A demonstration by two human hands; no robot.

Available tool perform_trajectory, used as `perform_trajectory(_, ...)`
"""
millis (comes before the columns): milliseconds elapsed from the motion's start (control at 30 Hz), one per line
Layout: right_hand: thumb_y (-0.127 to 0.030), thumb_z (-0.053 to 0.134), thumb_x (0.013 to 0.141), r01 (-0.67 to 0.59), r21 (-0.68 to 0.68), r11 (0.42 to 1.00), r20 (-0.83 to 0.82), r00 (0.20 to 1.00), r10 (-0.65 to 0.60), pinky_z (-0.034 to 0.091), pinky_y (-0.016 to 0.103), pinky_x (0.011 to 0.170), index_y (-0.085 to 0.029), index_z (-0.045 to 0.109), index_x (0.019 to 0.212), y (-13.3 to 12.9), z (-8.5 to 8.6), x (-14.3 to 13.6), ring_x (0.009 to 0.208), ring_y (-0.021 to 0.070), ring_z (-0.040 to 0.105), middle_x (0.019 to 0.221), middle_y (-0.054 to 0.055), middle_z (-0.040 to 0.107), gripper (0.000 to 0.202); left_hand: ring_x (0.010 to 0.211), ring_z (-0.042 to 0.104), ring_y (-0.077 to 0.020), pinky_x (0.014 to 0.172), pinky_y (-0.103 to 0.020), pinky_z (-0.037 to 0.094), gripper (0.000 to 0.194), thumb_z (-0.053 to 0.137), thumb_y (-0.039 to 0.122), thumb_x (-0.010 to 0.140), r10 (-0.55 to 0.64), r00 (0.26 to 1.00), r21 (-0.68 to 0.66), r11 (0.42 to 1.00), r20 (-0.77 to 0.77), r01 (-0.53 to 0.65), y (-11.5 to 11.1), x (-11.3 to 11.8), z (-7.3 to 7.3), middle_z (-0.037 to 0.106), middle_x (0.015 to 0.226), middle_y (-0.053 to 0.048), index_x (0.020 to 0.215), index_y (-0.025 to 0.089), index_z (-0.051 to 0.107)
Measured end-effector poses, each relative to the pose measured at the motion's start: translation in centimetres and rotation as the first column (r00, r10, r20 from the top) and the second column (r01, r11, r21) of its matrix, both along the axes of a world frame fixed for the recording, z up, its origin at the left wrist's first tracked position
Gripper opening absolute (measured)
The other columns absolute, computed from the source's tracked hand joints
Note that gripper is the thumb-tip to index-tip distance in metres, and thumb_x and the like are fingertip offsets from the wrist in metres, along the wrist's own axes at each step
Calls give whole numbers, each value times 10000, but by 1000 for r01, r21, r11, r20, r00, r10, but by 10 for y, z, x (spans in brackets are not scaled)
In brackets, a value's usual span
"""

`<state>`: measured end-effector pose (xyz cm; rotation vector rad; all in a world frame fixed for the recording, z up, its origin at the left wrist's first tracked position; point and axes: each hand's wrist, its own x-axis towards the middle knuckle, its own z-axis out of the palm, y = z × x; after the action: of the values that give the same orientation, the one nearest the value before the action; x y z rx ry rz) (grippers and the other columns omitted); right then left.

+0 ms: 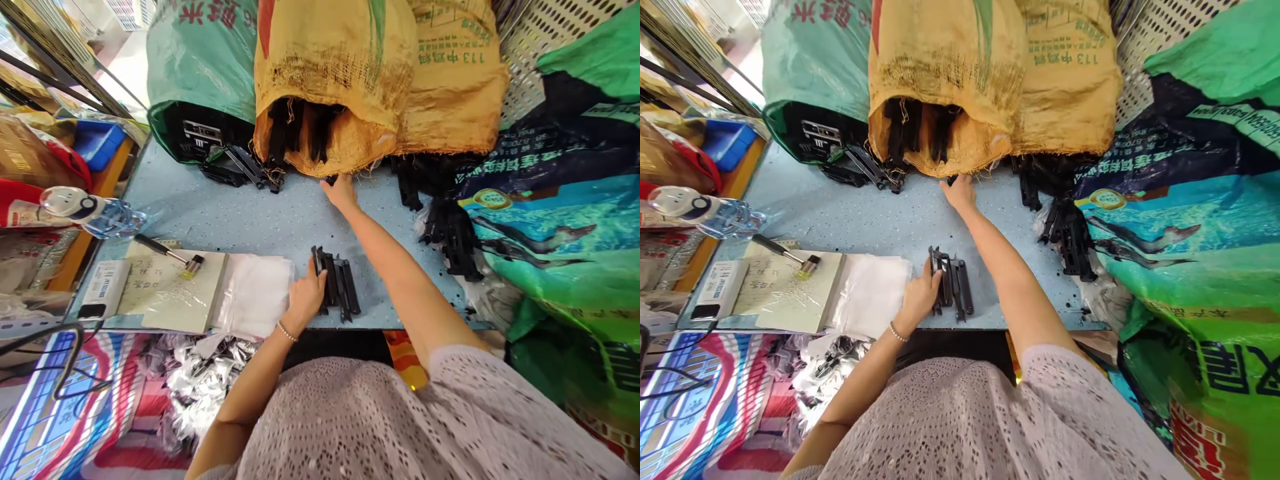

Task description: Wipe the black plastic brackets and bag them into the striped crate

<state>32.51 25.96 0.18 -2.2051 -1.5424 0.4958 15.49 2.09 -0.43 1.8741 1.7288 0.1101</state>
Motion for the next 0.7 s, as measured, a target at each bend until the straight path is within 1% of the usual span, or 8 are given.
perform_trajectory(100, -405, 524, 992, 20, 9, 1000, 21, 1000, -20, 461, 434, 947, -35, 536, 1337, 20, -3, 2, 1173, 380, 629, 1347, 294, 590, 506, 891, 769, -360, 825, -474, 567, 619, 360, 506, 1056, -27, 1000, 63, 998, -1, 27, -5, -4, 2, 769, 950, -209, 1532, 122, 460)
perform_trajectory(233, -425, 522, 968, 16, 39, 999, -14, 1000, -15, 473, 385, 828, -139, 642, 1093, -29, -5, 24, 990, 321, 668, 1109, 188, 714, 335, 1064, 719, -301, 975, -459, 541, 488, 463, 466, 1030, 24, 928, 154, 984, 371, -87, 12, -23, 5, 725, 1175, -195, 1382, 162, 608)
perform_trajectory(300, -437, 493, 972, -6, 64, 998, -20, 1000, 7, 453, 348, 750, -185, 638, 931, -77, -5, 33, 857, 271, 653, 939, 124, 720, 294, 1047, 709, -265, 1009, -440, 532, 447, 564, 474, 981, 118, 783, 32, 984, 611, -173, 26, -23, 7, 722, 1165, -159, 1308, 182, 650)
perform_trajectory(400, -419, 472, 972, -155, 167, 974, -7, 987, 158, 405, 308, 659, -212, 595, 799, -156, 1, 28, 705, 208, 586, 748, 57, 654, 296, 978, 720, -218, 959, -400, 563, 483, 692, 517, 888, 401, 340, -365, 916, 850, -167, 47, -6, 11, 717, 1171, -121, 1242, 192, 644)
perform_trajectory(500, -379, 536, 938, -460, 338, 821, 146, 887, 437, 389, 294, 640, -212, 596, 778, -215, 10, 9, 713, 186, 573, 772, 53, 638, 239, 872, 721, -189, 820, -333, 593, 477, 763, 554, 808, 613, -40, -614, 788, 789, -40, 60, 14, 21, 723, 1033, -88, 1057, 165, 644)
perform_trajectory(600, -396, 575, 960, -699, 384, 603, 230, 705, 671, 390, 294, 637, -216, 606, 782, -237, 18, -1, 702, 176, 568, 761, 40, 618, 255, 654, 649, -120, 611, -246, 546, 454, 841, 491, 722, 672, -119, -681, 731, 731, -50, 61, 13, 34, 684, 843, -29, 938, 156, 625)
perform_trajectory(633, -423, 557, 985, -713, 394, 580, 184, 679, 710, 398, 294, 640, -218, 609, 807, -236, 21, 0, 684, 170, 564, 752, 31, 611, 277, 610, 620, -102, 564, -230, 520, 459, 849, 472, 708, 665, -122, -673, 738, 737, -43, 58, 8, 39, 674, 823, -14, 963, 161, 628)
perform_trajectory(700, -497, 453, 1039, -643, 423, 639, 20, 711, 703, 427, 298, 652, -222, 612, 917, -226, 25, 4, 665, 167, 562, 769, 24, 611, 340, 564, 588, -86, 505, -215, 477, 471, 837, 471, 713, 618, -114, -624, 781, 778, -19, 49, -4, 47, 668, 821, 2, 1020, 181, 628)
